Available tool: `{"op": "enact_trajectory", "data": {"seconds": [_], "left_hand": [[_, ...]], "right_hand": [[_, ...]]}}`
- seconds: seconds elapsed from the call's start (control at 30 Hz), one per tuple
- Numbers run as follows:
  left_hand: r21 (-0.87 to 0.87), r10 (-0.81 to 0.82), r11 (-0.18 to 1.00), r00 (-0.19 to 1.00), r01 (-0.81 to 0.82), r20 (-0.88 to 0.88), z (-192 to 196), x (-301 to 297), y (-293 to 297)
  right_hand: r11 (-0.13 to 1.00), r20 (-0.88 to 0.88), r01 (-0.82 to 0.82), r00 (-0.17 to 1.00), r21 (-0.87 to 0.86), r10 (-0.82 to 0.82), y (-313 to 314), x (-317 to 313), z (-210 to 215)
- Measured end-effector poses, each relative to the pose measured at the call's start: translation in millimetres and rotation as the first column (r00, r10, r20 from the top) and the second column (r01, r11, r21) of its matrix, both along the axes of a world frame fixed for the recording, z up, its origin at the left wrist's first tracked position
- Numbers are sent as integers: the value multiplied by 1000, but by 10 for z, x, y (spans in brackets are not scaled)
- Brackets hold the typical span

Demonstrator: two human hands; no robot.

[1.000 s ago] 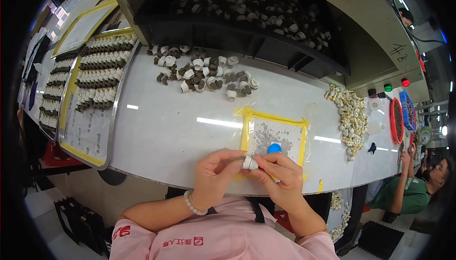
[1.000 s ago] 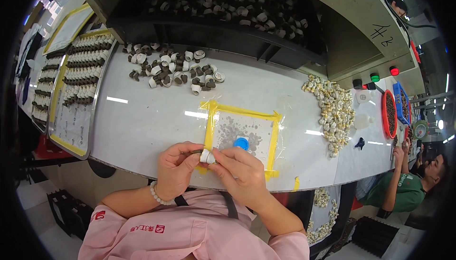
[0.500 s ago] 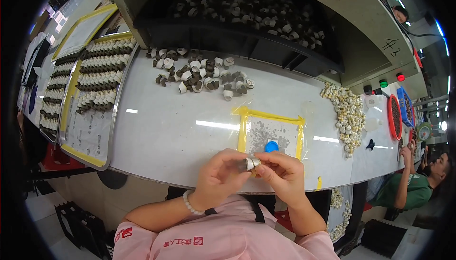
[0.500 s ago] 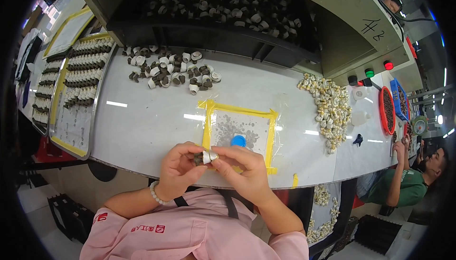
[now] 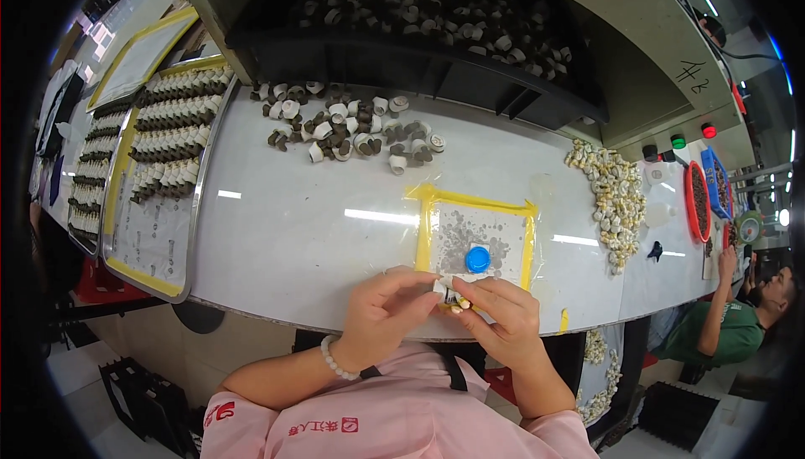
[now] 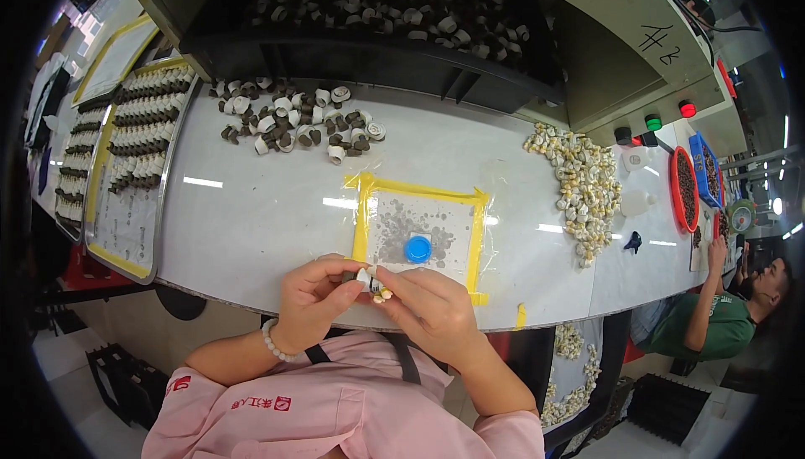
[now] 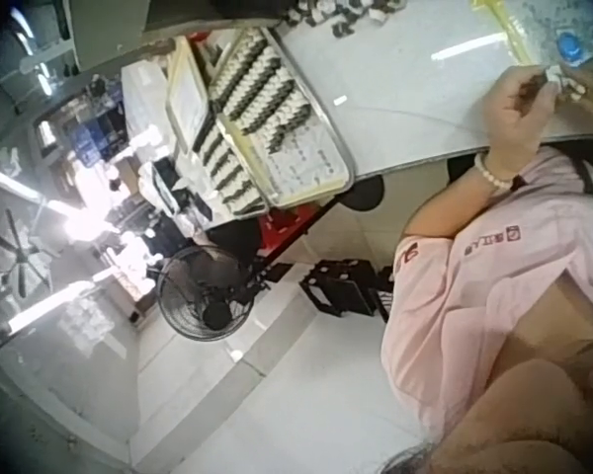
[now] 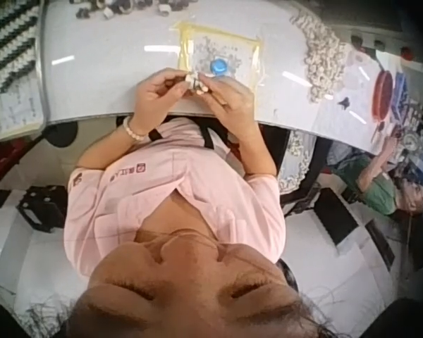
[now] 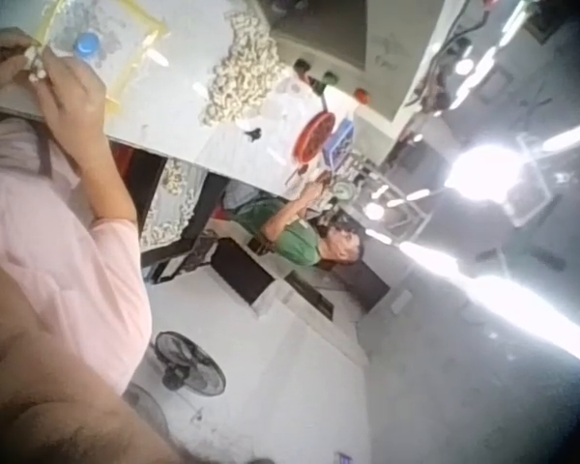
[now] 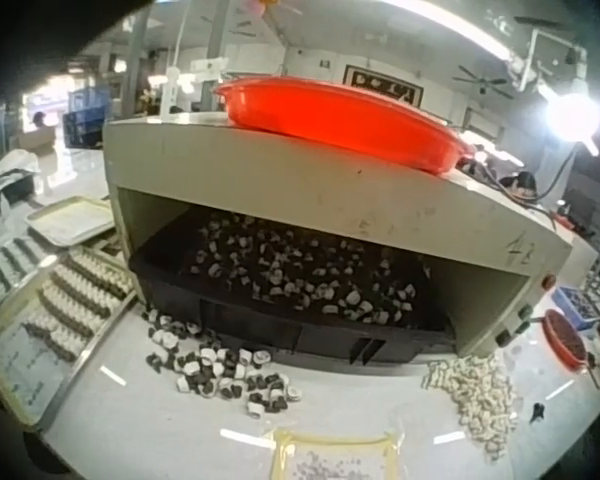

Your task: The person assembles and organizes small plastic or rubber cylindrical components by hand, taking them from a component bin and arranging them on a workstation sorting tray.

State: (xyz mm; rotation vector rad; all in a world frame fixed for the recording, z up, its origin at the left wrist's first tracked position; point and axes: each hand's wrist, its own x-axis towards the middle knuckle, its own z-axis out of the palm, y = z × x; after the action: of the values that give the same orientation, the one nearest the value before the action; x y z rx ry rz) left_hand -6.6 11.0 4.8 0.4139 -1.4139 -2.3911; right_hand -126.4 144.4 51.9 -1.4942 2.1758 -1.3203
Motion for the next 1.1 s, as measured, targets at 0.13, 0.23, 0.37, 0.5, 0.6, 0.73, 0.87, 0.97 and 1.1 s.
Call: {"op": "enact_trajectory", "data": {"seconds": [0.13,0.23,0.37,0.5,0.6,0.73,0.87,0.97,1.1], "left_hand": [[27,-21,999,1000,22,-15,40,-5,22],[-35,-7,999,1000,6,-14,6,11,21],[-6,2,1000,1000,-2,-6,0,-3,22],[-20,1,1000,1000,-2,-18,-4,-10,19],[-75,-31,997,999,29,-29,-40,8,-15],[-150,-53,988,997,45,-52,-66,10,-22],[-160,-55,986,998,49,-35,-52,20,-15],[-198,-44,980,998,33,-49,-64,30,-8],[-266,-61,963,998,53,-23,-82,38,-5]], "right_hand": [[1000,-13,2,1000,-9,-2,30,-1,-28],[998,-22,-41,999,-41,41,12,9,-28],[1000,2,-2,1000,3,2,-8,24,-8],[1000,14,-7,1000,-6,7,-7,22,-30],[1000,12,-16,1000,-13,16,-16,19,-32],[1000,2,-18,1000,-16,18,-17,20,-39],[1000,-25,-5,1000,-28,4,-13,49,-72],[999,-38,11,999,-47,-13,-4,79,-82],[995,-21,52,998,-83,-54,54,136,-171]]}}
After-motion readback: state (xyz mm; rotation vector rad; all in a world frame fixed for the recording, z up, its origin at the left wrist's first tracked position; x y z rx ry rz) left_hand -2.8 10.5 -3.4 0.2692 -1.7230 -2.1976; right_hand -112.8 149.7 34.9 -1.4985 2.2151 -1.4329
